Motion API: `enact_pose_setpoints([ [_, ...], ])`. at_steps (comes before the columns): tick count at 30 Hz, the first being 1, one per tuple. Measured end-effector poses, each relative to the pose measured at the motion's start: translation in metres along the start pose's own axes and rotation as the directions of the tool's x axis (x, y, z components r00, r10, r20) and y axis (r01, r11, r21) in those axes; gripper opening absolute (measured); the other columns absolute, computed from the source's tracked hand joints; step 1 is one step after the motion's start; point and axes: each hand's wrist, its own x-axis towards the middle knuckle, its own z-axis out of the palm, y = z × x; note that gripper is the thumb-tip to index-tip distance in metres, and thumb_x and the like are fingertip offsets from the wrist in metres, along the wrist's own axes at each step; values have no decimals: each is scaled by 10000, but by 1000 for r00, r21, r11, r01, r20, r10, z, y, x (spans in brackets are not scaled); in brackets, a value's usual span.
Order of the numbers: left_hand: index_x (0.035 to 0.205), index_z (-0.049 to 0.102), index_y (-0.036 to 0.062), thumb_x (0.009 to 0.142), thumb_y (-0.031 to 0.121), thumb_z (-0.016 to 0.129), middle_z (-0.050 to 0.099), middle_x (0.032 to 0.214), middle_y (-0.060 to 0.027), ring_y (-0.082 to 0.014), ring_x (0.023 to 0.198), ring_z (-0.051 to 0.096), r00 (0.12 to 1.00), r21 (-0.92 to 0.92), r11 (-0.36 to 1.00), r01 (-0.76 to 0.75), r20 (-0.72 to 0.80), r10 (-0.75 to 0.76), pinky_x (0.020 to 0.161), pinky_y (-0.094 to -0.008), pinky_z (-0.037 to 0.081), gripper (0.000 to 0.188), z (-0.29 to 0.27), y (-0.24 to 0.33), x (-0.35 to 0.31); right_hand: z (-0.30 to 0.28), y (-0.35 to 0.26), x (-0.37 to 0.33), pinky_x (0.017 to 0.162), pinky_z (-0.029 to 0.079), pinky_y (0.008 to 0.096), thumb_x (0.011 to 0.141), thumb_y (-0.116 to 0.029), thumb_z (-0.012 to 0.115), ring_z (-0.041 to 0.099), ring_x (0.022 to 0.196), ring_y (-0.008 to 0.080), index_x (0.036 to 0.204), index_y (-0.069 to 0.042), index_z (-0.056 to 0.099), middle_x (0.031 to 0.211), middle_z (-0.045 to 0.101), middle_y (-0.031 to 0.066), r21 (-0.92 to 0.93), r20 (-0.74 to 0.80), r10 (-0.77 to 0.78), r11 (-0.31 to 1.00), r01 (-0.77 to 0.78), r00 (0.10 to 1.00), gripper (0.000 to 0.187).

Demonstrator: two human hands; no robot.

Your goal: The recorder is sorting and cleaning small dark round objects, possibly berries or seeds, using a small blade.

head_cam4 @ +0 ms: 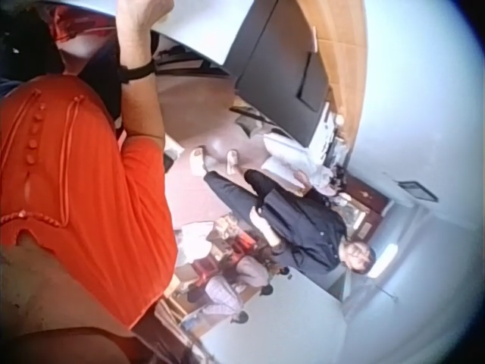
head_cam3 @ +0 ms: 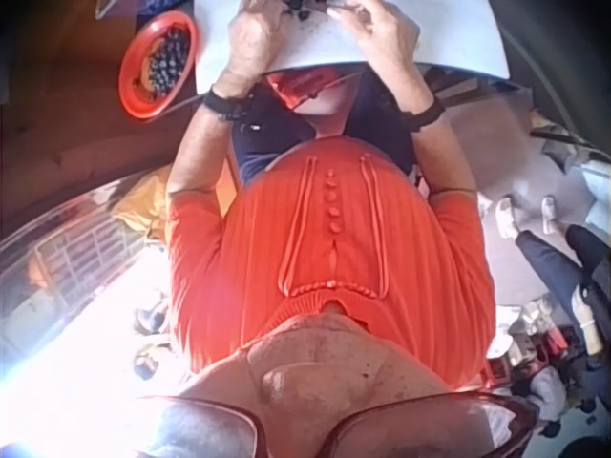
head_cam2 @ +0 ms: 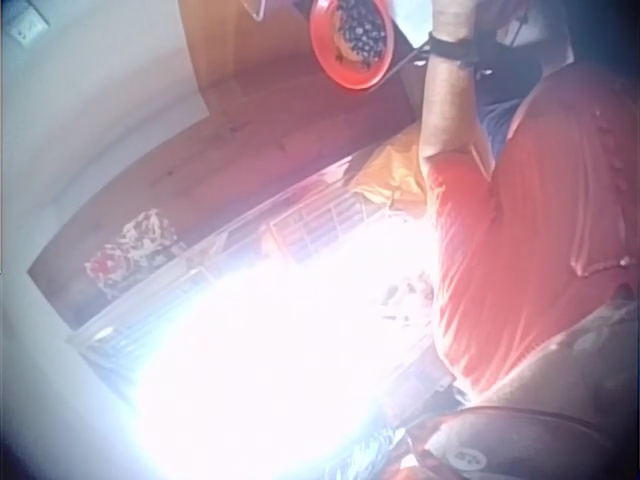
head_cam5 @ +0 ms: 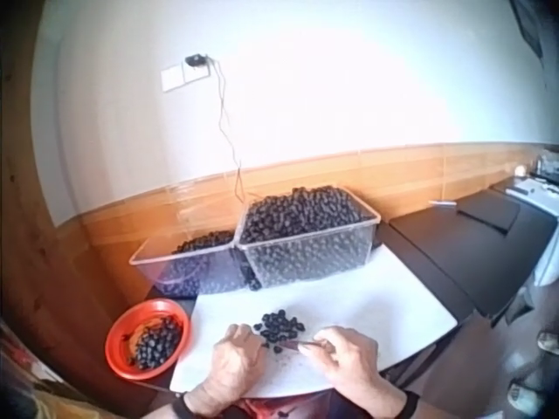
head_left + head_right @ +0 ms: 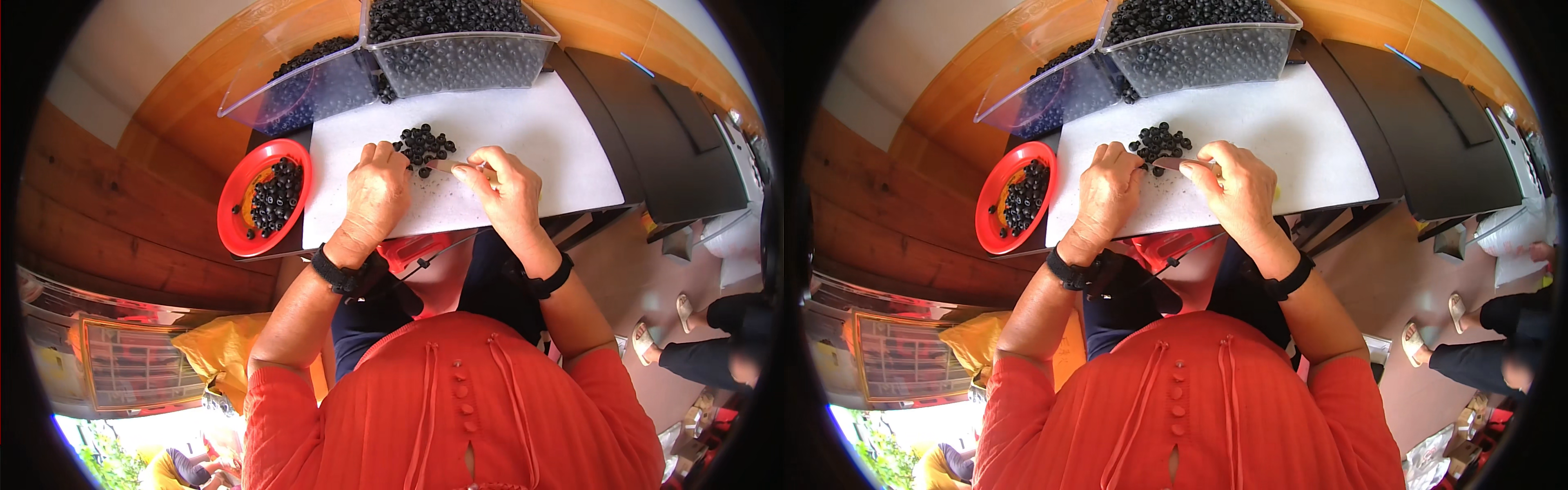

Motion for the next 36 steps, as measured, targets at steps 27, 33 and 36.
enact_pose_setpoints([
  [27,975,698,55,794,11,722,592,982,-123,-332,982,585,998,30,999,10,59,-12,738,-429,548,188,-16,-7,-24,-2,-10,1,583,472,417,882,-218,764,607,637,271,775,-94,635,711,627,64,-215,70,-262,938,271,963,208],
  [33,1096,715,20,928,-18,654,635,950,-57,-163,836,603,904,-708,579,404,215,-369,696,-345,517,184,-32,2,-34,15,-21,-5,579,501,399,917,-271,740,661,633,273,800,-85,657,721,669,63,-11,162,-11,1000,13,987,235],
  [36,1150,712,4,986,-5,619,637,892,-15,-82,731,563,832,-855,197,480,372,-412,677,-258,479,189,-35,5,-37,14,-21,-4,551,489,381,905,-318,765,656,585,258,798,-77,669,701,674,60,-3,175,59,998,-59,983,280],
])
